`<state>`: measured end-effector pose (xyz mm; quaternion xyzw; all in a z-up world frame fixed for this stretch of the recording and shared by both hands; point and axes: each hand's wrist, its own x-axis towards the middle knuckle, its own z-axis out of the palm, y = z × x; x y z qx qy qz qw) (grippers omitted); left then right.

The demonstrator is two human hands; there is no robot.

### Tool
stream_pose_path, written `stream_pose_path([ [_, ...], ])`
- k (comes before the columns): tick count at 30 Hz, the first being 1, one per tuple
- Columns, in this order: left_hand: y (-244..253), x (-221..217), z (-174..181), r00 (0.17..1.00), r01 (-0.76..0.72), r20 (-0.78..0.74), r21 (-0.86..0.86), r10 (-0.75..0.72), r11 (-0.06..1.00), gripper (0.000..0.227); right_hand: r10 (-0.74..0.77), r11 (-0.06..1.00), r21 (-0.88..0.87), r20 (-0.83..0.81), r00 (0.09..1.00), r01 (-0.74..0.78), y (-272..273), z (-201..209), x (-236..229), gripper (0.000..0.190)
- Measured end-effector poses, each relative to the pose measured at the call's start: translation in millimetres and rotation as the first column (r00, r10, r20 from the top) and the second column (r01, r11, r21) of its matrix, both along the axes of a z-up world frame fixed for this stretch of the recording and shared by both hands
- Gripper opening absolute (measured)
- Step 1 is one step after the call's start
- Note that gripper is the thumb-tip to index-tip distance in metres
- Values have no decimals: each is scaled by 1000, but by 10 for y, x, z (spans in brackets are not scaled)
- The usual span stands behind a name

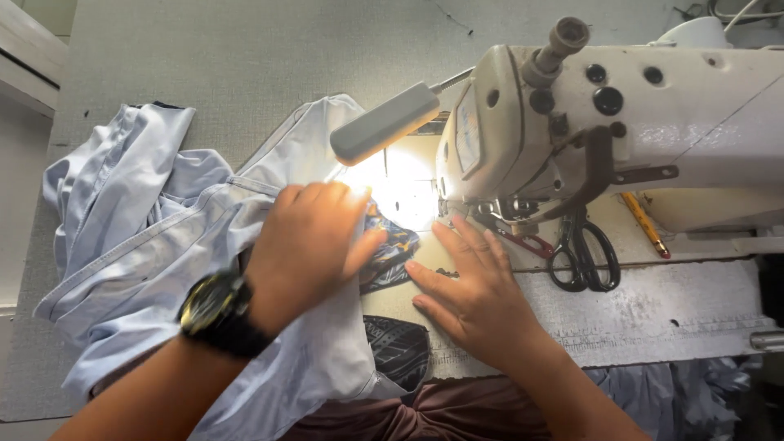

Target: Aligning a small fabric label on a garment and trimming threads with snips at a sewing machine station.

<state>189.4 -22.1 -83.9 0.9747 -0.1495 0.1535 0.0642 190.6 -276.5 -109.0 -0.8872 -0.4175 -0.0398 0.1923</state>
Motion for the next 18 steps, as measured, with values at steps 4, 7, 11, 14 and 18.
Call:
stream_pose_path([
  [4,124,-378,-107,984,164,-81,23,-162,986,63,-7,1000,19,13,1000,7,51,53,-57,34],
  [7,140,-508,-349,987,79,-130,-136,-97,988,67,5,997,73,191,982,-20,173,149,-164,25],
  [11,35,-541,-356,998,-26,-62,-111,19,993,66,66,994,78,151,986,-78,267,104,-266,25],
  [14,46,-506,-304,998,-47,18,-238,53,970,45,49,997,49,183,982,-59,279,59,-271,29],
  [18,58,-494,-239,985,-24,147,-408,91,913,14,49,996,57,202,978,-61,258,30,-298,29],
])
